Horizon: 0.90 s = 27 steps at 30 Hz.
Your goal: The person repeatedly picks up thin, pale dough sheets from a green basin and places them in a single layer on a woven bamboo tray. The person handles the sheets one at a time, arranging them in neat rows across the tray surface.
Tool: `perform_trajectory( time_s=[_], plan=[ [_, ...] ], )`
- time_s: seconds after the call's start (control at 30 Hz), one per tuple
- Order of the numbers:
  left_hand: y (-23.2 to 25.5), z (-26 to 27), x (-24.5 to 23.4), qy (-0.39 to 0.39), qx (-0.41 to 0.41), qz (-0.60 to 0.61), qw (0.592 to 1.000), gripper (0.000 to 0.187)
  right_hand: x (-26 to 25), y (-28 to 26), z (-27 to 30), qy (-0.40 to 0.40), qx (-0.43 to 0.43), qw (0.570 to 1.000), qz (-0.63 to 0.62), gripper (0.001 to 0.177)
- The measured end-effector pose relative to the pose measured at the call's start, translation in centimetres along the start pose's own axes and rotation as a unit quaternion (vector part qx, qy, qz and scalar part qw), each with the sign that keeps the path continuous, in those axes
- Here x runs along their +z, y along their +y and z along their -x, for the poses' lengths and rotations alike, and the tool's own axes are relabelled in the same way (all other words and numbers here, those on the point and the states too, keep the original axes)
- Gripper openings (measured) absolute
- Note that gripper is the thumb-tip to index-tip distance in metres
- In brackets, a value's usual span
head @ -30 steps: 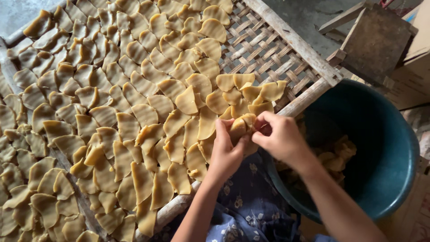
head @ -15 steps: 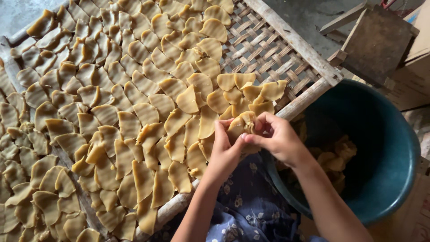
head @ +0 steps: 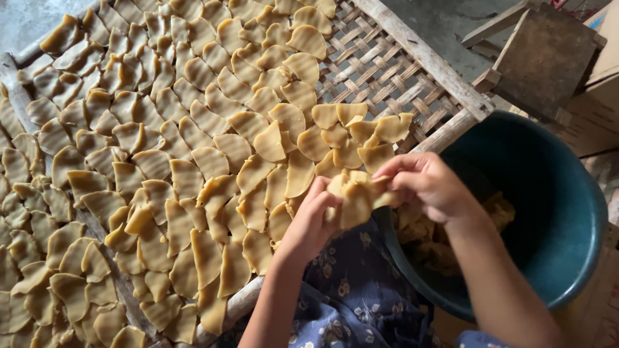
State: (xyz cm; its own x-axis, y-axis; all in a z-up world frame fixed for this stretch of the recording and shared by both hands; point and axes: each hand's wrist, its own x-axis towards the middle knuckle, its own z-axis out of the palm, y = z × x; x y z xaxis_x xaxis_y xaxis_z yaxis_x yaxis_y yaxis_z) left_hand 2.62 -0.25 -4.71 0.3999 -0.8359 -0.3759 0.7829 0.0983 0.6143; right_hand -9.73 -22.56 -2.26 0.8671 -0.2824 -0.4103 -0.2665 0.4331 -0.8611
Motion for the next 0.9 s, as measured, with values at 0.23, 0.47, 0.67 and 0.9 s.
perform_trajectory(
  time_s=[0.23, 0.47, 0.67, 0.9],
  plan=[
    [2.0, 0.8, 1.0, -0.028, -0.145, 0.034, 0.988, 0.040, -3.1, -2.3, -1.2, -0.054, 0.072, 0.986, -0.138, 0.021],
    [1.5, 0.6, 0.5, -0.129, -0.137, 0.071, 0.980, 0.042, -5.6, -4.1, -2.3, 0.036, 0.018, 0.995, 0.093, 0.024],
    [0.7, 0.7, 0.5, -0.135, -0.136, 0.087, 0.978, 0.045, -7.0, -6.0, -4.0, 0.129, -0.034, 0.956, 0.260, 0.020],
    [0.3, 0.4, 1.0, -0.044, -0.133, 0.051, 0.989, 0.042, -5.6, -5.5, -4.9, 0.026, 0.006, 0.911, 0.411, 0.022]
  ],
)
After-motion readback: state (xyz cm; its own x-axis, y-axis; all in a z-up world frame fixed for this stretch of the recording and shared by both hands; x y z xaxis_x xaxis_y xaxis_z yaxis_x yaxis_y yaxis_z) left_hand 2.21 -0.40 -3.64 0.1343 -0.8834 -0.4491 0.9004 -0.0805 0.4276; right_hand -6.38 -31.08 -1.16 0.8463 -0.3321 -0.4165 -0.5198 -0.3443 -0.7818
